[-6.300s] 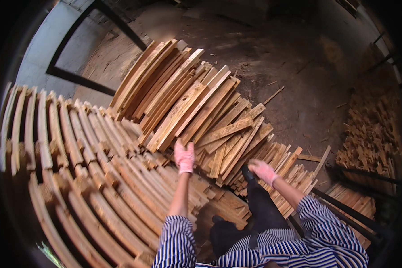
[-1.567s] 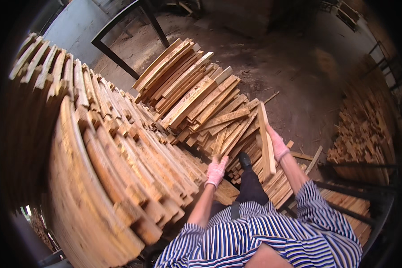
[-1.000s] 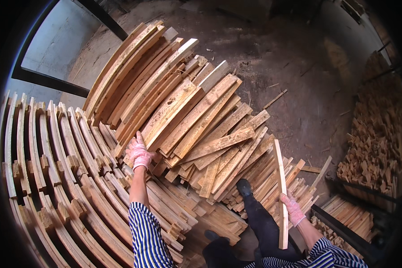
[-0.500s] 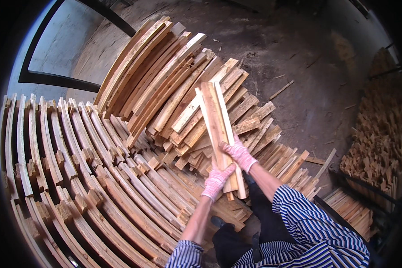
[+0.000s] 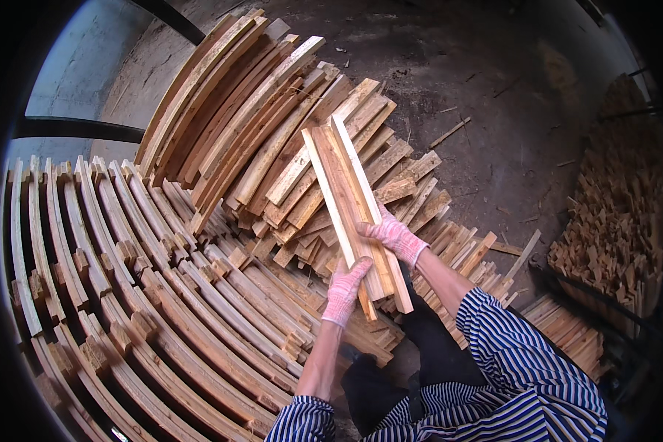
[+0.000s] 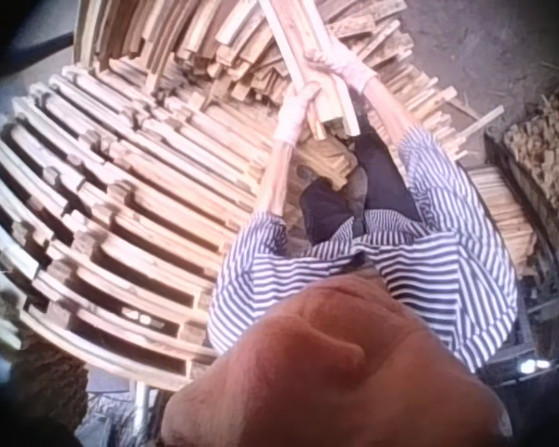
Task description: The person repeatedly picks up small wooden planks from a pile on the floor and stacks them onto a larger, organized stack. The person wears pink gloves and handles the wood by hand, moving pieces from a disorganized pile to a neat arrangement.
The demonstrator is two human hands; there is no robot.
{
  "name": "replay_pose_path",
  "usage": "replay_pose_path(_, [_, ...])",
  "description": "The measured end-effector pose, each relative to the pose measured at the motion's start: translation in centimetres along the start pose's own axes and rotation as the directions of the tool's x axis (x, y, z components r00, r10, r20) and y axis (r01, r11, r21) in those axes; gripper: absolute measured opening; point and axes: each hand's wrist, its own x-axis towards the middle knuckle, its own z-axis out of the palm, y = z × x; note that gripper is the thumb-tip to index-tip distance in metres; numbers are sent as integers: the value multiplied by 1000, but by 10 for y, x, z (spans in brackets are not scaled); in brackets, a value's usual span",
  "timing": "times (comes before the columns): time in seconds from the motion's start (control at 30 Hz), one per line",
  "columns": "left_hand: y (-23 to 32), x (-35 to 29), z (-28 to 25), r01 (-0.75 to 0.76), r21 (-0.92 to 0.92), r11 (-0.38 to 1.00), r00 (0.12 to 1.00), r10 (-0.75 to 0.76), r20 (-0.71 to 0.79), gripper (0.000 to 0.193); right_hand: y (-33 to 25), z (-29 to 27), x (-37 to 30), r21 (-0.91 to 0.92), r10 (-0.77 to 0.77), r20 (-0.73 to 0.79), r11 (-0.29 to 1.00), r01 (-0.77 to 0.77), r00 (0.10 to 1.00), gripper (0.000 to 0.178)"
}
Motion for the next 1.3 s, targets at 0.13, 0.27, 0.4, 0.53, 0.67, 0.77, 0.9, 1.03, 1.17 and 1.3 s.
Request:
replay_pose_path(0.13, [20, -20, -1, 182, -164, 969, 983, -179, 34, 50, -15, -15, -3, 112, 196, 169, 970, -217, 966, 100])
replay_pose_path(0.27, [13, -19, -11, 173, -322, 931, 983, -143, 113, 49, -35, 3, -14, -17, 221, 105, 975, -221, 970, 99])
replay_pose_path(0.4, [16, -16, 5, 16, -113, 993, 999, -21, -41, 39, -75, 33, -24, -587, 253, -157, 754, -296, 955, 119])
replay_pose_path(0.53, [8, -16, 4, 83, -110, 991, 996, -87, -35, 38, -60, 28, -13, -416, 185, -114, 883, -216, 976, 121])
replay_pose_path(0.67, [46, -41, 16, 273, -414, 869, 951, -180, 251, 44, -29, -37, 6, 94, 239, 200, 961, -262, 950, 113])
replay_pose_path(0.77, [35, -46, 4, 179, -273, 945, 970, -123, 210, 54, 2, -39, -17, 129, 93, 141, 985, -111, 986, 112])
replay_pose_path(0.9, [4, -49, 25, -170, 557, 813, 985, 125, 117, 102, 7, -19, -59, 258, 72, 137, 960, -106, 988, 115])
replay_pose_path(1.03, [24, -26, 37, -289, 846, 447, 934, -64, 352, 102, 19, -42, -71, 313, 76, 17, 947, -77, 997, 101])
replay_pose_path(1.17, [77, 86, 4, -378, 866, 328, 903, 335, 268, 85, 41, -90, -87, 366, 131, -11, 923, -118, 991, 91])
replay_pose_path(1.3, [135, 193, -72, 151, 970, -190, 840, 543, -25, 99, 72, -106, -105, 425, 162, 14, 892, -152, 987, 92])
